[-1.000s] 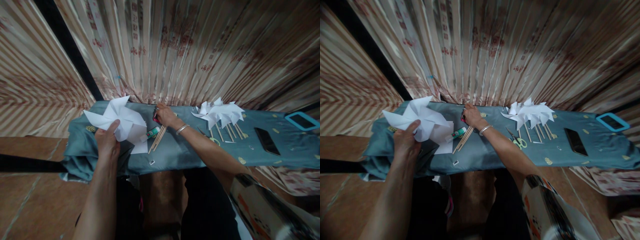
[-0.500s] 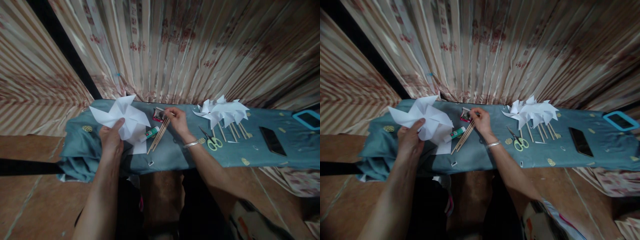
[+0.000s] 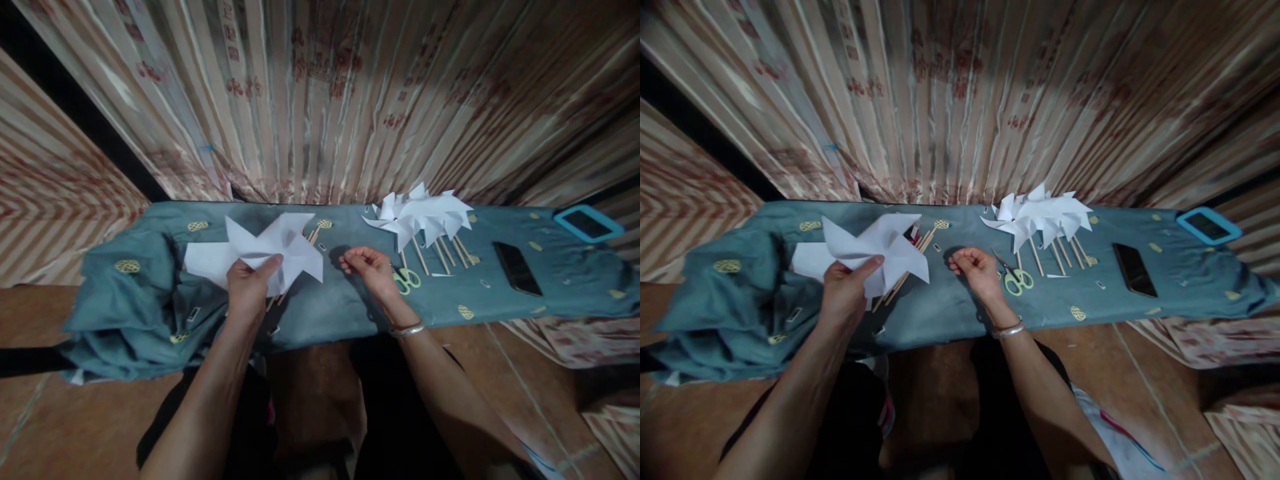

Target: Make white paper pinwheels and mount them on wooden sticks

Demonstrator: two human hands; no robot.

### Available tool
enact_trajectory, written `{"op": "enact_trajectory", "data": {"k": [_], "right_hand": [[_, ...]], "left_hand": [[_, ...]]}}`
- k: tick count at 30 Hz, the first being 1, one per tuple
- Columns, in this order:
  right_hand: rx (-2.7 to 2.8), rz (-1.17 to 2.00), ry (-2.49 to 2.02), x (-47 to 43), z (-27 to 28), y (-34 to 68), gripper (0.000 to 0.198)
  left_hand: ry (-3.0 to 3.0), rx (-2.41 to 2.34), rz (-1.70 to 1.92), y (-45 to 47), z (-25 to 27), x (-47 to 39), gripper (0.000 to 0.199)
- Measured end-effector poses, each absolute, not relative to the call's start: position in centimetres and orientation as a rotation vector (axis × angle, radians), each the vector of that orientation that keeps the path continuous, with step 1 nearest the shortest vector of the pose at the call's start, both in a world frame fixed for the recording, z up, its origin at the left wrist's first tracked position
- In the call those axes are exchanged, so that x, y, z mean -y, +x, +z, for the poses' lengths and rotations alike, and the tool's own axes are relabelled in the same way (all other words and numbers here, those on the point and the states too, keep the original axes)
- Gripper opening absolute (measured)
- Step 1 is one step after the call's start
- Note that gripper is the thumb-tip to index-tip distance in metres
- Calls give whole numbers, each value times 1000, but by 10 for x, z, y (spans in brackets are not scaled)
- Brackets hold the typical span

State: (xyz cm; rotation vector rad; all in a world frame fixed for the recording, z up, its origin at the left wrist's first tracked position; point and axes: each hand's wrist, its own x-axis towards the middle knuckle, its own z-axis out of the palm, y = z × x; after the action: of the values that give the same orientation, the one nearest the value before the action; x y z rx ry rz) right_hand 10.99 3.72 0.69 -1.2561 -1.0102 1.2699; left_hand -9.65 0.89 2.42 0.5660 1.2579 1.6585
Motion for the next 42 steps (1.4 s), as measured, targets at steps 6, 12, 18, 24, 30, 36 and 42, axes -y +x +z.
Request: {"op": "enact_trajectory", "data": {"k": [6, 12, 18, 24, 30, 36, 42], "right_hand": [[903, 1393, -1218, -22, 17, 132, 27], [872, 1410, -1227, -12, 25, 146, 22], [938, 1365, -1261, -3, 25, 160, 20], [907, 1376, -1265, -1, 24, 162, 21], [901, 1429, -1249, 1, 24, 158, 22], [856, 1520, -1225, 0, 20, 155, 22], [764, 1563, -1182, -4, 19, 150, 25]], "left_hand": [[681, -1264, 1463, -50, 3, -5, 30], [807, -1273, 1387, -27, -11, -7, 29], [902, -1306, 1365, -25, -16, -7, 26], [918, -1289, 1361, -22, -21, -12, 23], [855, -1274, 1370, -17, -15, -14, 24], [871, -1278, 1346, -17, -22, -16, 24], [930, -1306, 1354, -18, -21, -18, 23]]}}
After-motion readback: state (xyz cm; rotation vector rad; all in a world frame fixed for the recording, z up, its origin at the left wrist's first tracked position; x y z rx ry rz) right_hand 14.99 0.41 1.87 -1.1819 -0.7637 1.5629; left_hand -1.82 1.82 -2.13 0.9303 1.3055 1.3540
